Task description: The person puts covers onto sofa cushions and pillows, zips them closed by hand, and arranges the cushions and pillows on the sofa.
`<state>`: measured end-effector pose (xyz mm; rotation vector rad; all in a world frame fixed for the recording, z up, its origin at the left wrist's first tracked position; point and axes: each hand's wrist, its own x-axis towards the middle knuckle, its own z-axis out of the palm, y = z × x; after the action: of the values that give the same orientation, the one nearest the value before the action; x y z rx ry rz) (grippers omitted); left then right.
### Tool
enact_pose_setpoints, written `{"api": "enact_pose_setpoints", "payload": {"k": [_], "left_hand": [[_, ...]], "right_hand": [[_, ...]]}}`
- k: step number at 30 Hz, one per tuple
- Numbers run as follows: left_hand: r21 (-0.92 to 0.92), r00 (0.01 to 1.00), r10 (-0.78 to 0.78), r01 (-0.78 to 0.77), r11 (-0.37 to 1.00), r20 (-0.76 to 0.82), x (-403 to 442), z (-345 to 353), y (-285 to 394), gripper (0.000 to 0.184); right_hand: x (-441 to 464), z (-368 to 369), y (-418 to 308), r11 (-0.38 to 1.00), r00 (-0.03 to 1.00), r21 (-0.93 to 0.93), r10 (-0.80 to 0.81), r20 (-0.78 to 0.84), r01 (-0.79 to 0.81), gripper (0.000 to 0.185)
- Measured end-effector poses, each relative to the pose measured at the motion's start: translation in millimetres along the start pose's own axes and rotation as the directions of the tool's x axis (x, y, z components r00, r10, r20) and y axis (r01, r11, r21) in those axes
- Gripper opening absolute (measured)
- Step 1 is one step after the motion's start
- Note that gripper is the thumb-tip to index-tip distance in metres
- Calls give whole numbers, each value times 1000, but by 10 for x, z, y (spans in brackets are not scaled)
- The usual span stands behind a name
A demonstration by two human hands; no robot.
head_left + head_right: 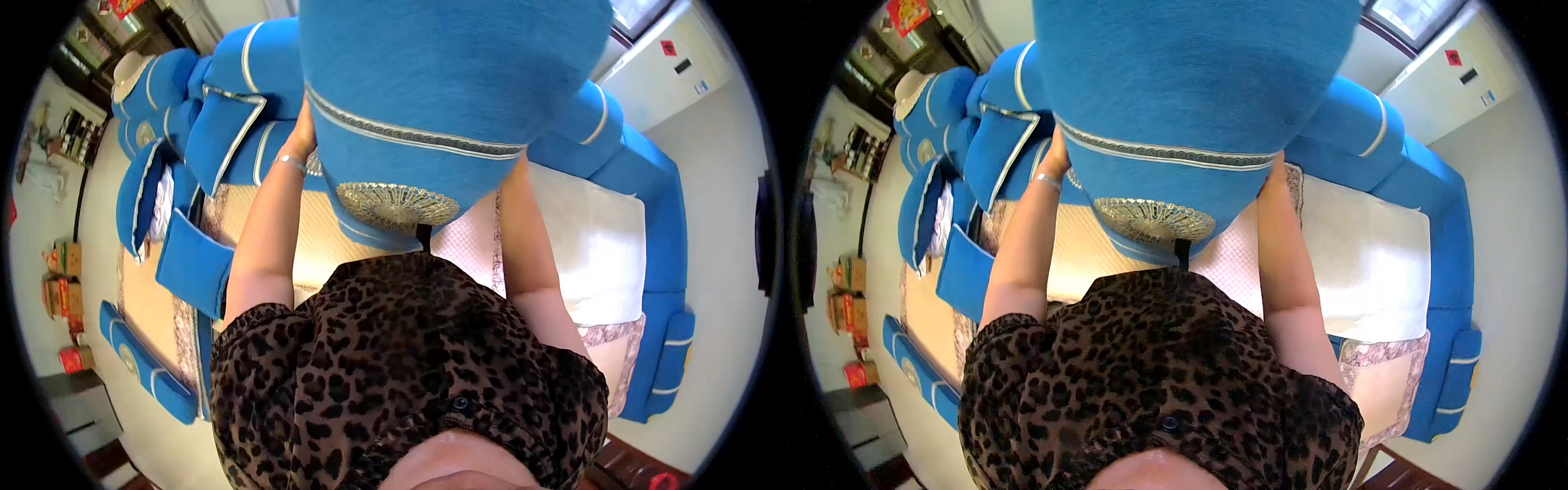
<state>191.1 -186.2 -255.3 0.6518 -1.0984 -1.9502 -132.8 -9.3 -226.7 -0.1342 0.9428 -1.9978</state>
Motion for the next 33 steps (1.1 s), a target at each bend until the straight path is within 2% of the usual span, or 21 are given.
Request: {"api": "enact_pose_setpoints", "payload": {"k": [2, 5, 8, 10, 12, 14, 15, 16, 17, 18, 21, 24, 25, 28, 32, 33], "left_hand": [[111, 997, 16, -25, 994, 81, -8, 57, 19, 77], [86, 990, -31, 19, 996, 135, 7, 61, -15, 76], [120, 998, -28, 21, 993, 58, -113, 63, -108, 76], [208, 998, -49, 41, 977, 36, -204, -131, -334, 75], [275, 998, -52, 39, 961, 41, -241, -240, -550, 73], [295, 998, -65, 57, 954, 16, -420, -106, -475, 70], [310, 999, 0, -16, 950, 51, -443, -91, -472, 70], [321, 994, 63, -87, 943, 86, -444, -108, -491, 69], [295, 992, 39, -73, 953, 121, -413, -146, -489, 69], [277, 988, 9, -52, 959, 153, -404, -146, -480, 70], [134, 992, 98, -107, 985, 79, -484, 264, -9, 66], [122, 874, 289, -360, 925, 391, -552, 527, 693, 73], [165, 815, 325, -447, 879, 479, -681, 754, 994, 85], [245, 780, 342, -523, 817, 524, -965, 1224, 1483, 92], [240, 739, 451, -619, 747, 501, -1205, 1580, 1718, 91], [221, 697, 474, -660, 718, 539, -1309, 1721, 1825, 89]], "right_hand": [[53, -31, 30, 998, 999, -69, -9, 48, 12, 58], [124, -126, 58, 988, 995, -151, -14, 100, 29, 58], [103, -267, 92, 972, 988, -224, -32, 149, 65, 59], [75, -364, 72, 954, 979, -279, -59, 193, 113, 60], [65, -467, -17, 923, 959, -325, -127, 253, 207, 61], [-23, -676, -110, 855, 914, -357, -278, 294, 375, 62], [-119, -787, -142, 817, 889, -368, -352, 293, 444, 62], [-370, -608, -155, 840, 899, -323, -417, 132, 437, 63], [-636, -406, -169, 853, 882, -274, -470, -32, 444, 64], [-750, -409, -174, 861, 870, -245, -480, -109, 445, 63], [-918, -428, -344, 875, 889, -248, -449, -89, 417, 63], [-944, -323, -569, 864, 901, -281, -434, 1, 417, 63], [-952, -267, -634, 857, 898, -287, -439, 26, 427, 63], [-1134, -89, -766, 810, 878, -349, -468, 97, 471, 62], [-1519, 146, -1003, 718, 824, -410, -529, 202, 562, 62], [-1582, 204, -1045, 700, 811, -415, -539, 227, 581, 62]]}}
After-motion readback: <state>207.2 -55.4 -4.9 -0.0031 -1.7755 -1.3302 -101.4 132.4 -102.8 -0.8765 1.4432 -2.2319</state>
